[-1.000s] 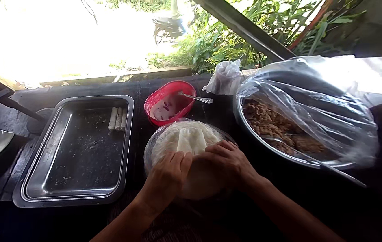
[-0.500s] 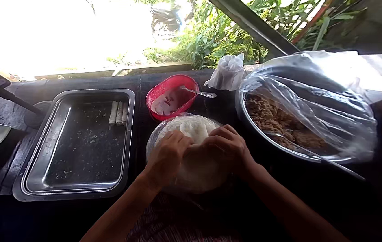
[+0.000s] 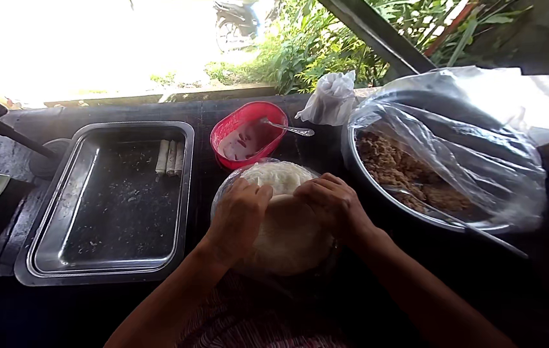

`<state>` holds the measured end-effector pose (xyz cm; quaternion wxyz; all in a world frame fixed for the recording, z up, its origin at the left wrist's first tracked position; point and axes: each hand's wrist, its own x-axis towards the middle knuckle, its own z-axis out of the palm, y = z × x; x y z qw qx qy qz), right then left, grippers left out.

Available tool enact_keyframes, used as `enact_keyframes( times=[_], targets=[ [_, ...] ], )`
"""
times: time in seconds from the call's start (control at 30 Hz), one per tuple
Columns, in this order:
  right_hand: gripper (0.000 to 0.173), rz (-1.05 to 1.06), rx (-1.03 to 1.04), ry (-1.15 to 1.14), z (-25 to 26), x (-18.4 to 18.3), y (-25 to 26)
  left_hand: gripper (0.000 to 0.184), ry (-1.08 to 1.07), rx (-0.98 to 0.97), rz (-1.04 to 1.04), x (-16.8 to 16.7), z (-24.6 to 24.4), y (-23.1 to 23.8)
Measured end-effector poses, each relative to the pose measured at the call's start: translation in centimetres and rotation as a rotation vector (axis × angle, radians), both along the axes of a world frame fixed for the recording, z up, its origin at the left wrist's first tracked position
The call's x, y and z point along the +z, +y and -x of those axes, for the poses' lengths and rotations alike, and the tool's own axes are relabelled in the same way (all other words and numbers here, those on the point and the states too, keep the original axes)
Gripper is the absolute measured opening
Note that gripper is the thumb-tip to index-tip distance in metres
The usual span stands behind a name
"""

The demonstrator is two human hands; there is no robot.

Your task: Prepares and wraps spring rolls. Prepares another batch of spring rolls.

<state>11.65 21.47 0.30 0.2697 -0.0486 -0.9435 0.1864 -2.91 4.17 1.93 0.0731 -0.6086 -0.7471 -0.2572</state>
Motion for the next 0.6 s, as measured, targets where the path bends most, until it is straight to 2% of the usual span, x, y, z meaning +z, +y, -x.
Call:
enact_keyframes(
  times=[0.3, 0.37, 0.47, 0.53, 0.6],
  targets=[
    [0.016, 0.083, 0.006, -0.074, 1.5, 0.5, 1.2, 0.01, 0.04, 0.003, -0.017, -0.2, 1.0, 1.4],
    [0.014, 0.104, 0.031, -0.135, 1.7, 1.5, 1.6, 0.017, 0.06, -0.048, -0.059, -0.5, 0.3, 1.5],
    [0.01, 0.132, 0.061, -0.222, 3.0, 3.8, 2.5, 0.019, 0.132, -0.059, -0.077, -0.6, -1.0, 1.4],
    [0.014, 0.102, 0.062, -0.227, 5.0, 4.9, 3.0, 0.02, 0.168, -0.045, -0.069, -0.6, -1.3, 1.3],
    [0.026, 0.051, 0.091, -0.226, 7.8, 5.4, 3.7, 0.02, 0.182, -0.04, -0.064, -0.6, -1.3, 1.4]
  ],
)
